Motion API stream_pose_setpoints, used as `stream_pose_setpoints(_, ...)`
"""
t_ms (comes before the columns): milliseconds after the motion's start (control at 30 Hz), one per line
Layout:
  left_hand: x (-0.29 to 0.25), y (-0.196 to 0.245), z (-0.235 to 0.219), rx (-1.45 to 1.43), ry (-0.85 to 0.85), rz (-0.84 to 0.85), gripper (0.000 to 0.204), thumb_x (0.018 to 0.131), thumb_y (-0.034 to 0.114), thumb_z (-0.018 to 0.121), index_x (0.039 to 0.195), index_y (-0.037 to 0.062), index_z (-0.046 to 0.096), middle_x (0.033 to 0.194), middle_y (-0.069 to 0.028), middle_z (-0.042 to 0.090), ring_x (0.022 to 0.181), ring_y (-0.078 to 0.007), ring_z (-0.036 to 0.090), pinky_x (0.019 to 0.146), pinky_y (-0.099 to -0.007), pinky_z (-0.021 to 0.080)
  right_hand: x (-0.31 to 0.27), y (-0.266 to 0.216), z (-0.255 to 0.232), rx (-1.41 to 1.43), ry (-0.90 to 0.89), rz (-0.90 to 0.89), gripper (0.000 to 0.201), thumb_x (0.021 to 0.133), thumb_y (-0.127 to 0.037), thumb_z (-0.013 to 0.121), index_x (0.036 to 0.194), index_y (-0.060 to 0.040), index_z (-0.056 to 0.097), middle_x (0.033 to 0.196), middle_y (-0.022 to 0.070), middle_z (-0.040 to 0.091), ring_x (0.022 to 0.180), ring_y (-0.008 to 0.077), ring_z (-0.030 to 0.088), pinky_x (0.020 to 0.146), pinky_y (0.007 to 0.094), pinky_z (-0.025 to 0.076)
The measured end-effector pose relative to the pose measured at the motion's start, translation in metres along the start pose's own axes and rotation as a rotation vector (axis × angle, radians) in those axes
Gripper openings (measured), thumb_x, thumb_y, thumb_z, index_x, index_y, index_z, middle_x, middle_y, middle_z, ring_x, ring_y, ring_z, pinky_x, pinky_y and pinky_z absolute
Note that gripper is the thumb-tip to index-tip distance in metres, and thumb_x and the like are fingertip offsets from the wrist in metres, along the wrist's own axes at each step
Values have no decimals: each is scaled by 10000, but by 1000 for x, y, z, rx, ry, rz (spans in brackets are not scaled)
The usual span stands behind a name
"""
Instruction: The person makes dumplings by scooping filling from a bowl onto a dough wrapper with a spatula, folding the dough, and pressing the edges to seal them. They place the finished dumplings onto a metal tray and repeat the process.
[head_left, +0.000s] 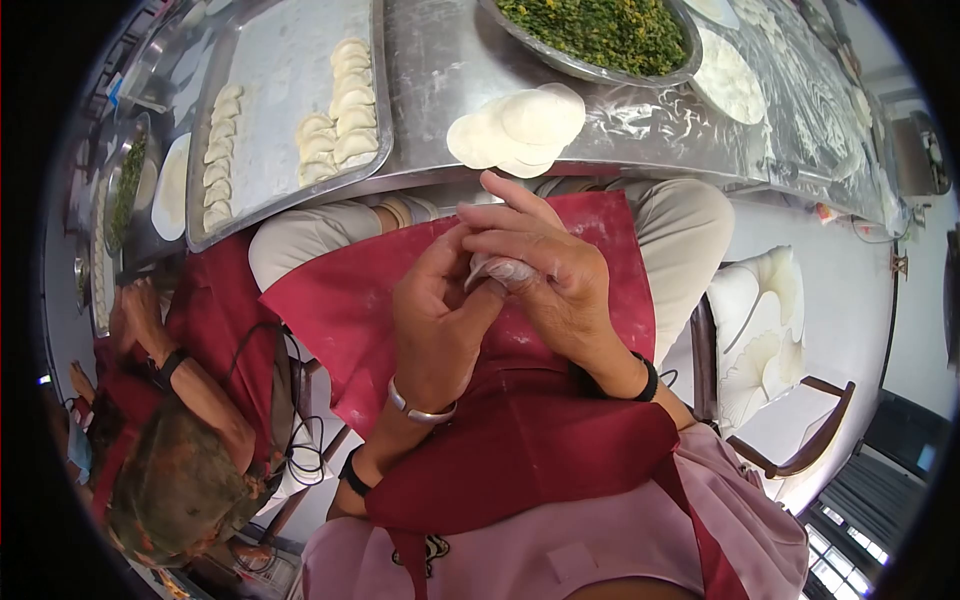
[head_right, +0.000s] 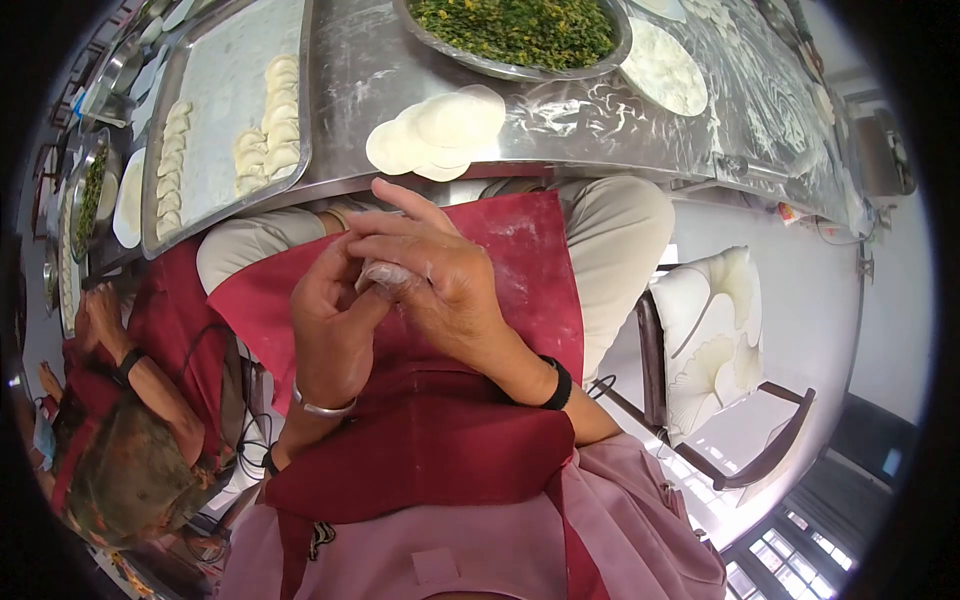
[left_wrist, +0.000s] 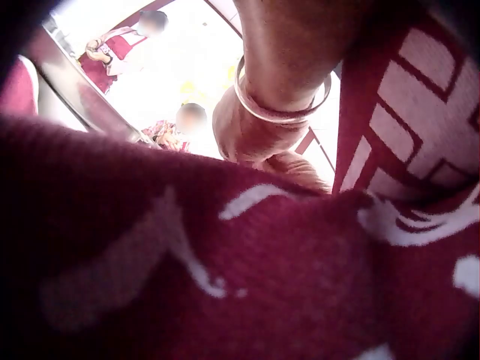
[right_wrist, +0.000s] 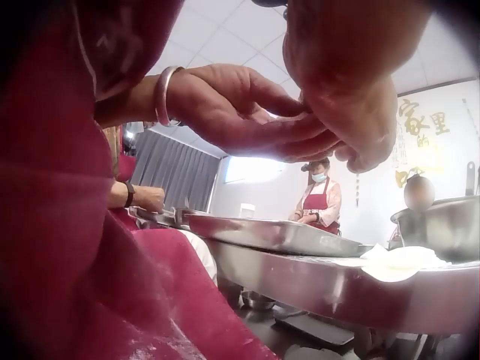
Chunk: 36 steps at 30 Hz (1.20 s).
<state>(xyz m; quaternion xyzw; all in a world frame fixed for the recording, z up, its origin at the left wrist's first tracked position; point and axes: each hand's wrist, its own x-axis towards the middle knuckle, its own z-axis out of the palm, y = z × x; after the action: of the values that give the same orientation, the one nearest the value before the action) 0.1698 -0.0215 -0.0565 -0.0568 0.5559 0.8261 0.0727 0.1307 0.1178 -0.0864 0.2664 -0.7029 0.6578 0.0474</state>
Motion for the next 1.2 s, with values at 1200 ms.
stream_pose_setpoints(1200,47,54,-125,208,201,-2,334,908,-53,599,1239,-78,566,1093,-166,670,1011,-289,687,859,-309,591,-31,44,-33,-193,-13,299,188,889,-28,620,1060,-8,695,1070,151,712,993,275,692,855,334,534)
